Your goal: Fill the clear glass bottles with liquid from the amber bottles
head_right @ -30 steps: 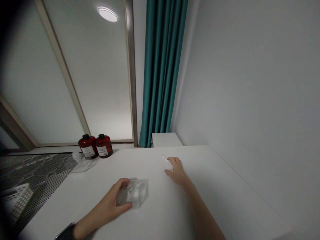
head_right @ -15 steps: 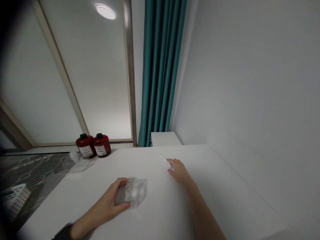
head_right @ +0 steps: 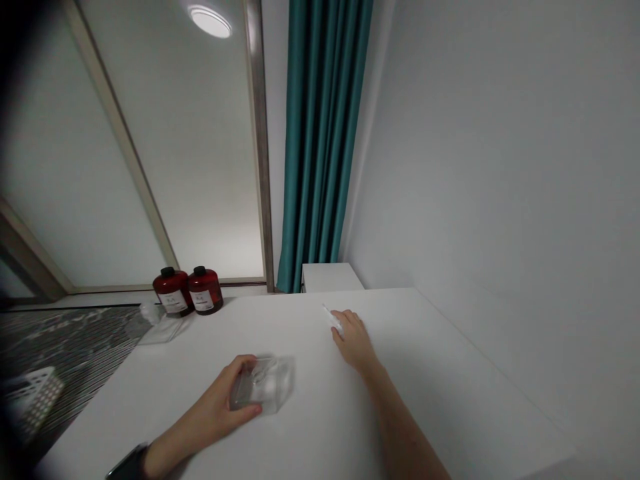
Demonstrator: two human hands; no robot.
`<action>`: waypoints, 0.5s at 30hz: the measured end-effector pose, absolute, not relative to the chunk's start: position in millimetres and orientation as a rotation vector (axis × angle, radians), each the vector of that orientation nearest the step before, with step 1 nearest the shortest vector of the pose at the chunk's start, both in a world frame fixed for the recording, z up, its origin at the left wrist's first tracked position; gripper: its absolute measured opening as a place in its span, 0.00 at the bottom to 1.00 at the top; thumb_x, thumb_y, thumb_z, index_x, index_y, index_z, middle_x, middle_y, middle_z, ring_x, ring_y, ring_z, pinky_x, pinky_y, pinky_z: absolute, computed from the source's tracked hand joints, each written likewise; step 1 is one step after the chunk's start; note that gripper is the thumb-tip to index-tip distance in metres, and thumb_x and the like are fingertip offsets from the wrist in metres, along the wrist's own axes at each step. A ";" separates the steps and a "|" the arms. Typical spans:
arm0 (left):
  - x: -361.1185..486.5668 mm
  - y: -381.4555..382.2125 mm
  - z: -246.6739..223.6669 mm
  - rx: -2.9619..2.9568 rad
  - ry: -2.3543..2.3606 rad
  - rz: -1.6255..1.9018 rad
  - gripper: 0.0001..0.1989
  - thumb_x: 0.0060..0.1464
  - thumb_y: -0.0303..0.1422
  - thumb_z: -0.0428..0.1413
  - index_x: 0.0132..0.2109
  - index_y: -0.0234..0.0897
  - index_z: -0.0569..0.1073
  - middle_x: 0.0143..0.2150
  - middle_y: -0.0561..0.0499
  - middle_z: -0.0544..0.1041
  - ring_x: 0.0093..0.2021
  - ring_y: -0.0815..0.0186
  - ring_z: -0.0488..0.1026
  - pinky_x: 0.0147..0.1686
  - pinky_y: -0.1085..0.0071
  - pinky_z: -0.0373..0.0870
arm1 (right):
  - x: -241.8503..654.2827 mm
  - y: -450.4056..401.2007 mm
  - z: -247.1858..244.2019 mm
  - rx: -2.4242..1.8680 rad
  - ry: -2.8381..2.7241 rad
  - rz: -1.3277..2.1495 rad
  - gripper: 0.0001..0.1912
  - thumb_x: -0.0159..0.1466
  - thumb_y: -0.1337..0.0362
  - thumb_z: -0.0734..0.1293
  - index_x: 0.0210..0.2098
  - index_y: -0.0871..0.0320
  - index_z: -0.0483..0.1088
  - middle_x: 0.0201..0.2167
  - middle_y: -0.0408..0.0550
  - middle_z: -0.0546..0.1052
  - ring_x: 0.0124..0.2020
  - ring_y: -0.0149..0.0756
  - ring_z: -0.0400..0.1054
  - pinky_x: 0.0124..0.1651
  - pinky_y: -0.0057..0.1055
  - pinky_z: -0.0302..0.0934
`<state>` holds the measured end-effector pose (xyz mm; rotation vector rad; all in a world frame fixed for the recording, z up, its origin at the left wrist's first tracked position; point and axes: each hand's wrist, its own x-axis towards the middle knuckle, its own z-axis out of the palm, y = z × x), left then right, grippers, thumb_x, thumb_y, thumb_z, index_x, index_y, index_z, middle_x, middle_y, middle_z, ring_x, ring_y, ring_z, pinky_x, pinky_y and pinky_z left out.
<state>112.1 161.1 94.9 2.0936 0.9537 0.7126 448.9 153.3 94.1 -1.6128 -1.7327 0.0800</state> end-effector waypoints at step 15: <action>110.0 160.8 99.5 2.115 0.904 0.701 0.32 0.46 0.35 0.69 0.56 0.38 0.65 0.51 0.44 0.73 0.51 0.52 0.71 0.52 0.56 0.68 | 333.1 112.6 112.7 -1.194 -1.837 0.818 0.39 0.56 0.71 0.68 0.66 0.53 0.56 0.55 0.53 0.70 0.57 0.45 0.64 0.64 0.47 0.55</action>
